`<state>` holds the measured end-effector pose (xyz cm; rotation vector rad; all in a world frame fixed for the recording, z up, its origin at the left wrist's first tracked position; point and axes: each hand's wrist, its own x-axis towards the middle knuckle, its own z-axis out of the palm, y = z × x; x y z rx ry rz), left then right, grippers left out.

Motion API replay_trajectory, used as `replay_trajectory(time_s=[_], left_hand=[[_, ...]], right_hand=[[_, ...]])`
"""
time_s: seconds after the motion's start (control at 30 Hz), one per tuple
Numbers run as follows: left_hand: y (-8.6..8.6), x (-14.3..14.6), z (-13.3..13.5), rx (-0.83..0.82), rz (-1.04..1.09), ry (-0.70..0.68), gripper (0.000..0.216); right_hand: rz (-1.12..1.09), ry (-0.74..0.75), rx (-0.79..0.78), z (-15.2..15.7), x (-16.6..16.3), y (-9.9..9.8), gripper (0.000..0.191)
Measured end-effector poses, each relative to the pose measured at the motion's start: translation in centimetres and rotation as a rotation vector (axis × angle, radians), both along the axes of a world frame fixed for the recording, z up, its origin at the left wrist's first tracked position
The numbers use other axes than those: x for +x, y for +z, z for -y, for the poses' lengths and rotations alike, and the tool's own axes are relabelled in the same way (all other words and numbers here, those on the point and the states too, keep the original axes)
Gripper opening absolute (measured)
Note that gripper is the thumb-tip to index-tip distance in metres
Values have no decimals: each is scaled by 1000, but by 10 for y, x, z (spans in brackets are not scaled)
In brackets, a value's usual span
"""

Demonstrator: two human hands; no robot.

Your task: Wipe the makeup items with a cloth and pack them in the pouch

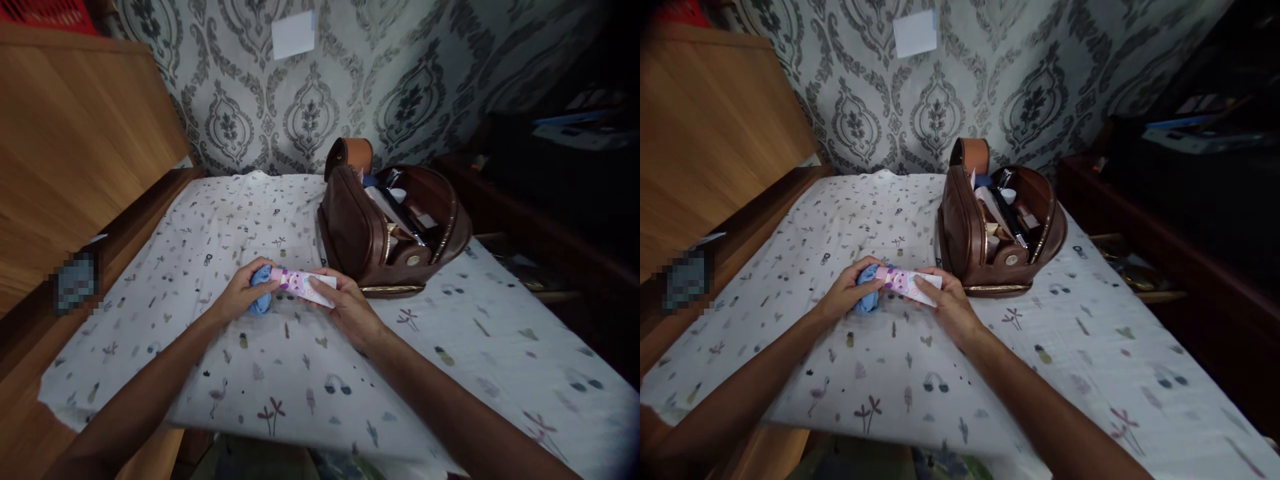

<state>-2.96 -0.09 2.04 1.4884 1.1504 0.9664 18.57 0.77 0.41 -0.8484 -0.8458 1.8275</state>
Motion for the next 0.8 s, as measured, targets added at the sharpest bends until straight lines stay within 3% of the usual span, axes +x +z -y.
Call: replay_trajectory(time_s=[0.23, 0.57, 0.8], left_hand=[[8, -1, 2, 197, -116, -2, 30], [4, -2, 1, 115, -106, -5, 34], [4, -4, 2, 201, -157, -2, 30]], right_hand=[[-81, 57, -163, -4, 3, -4, 34], [-59, 30, -62, 4, 0, 4, 37], [-83, 47, -238, -1, 0, -1, 28]])
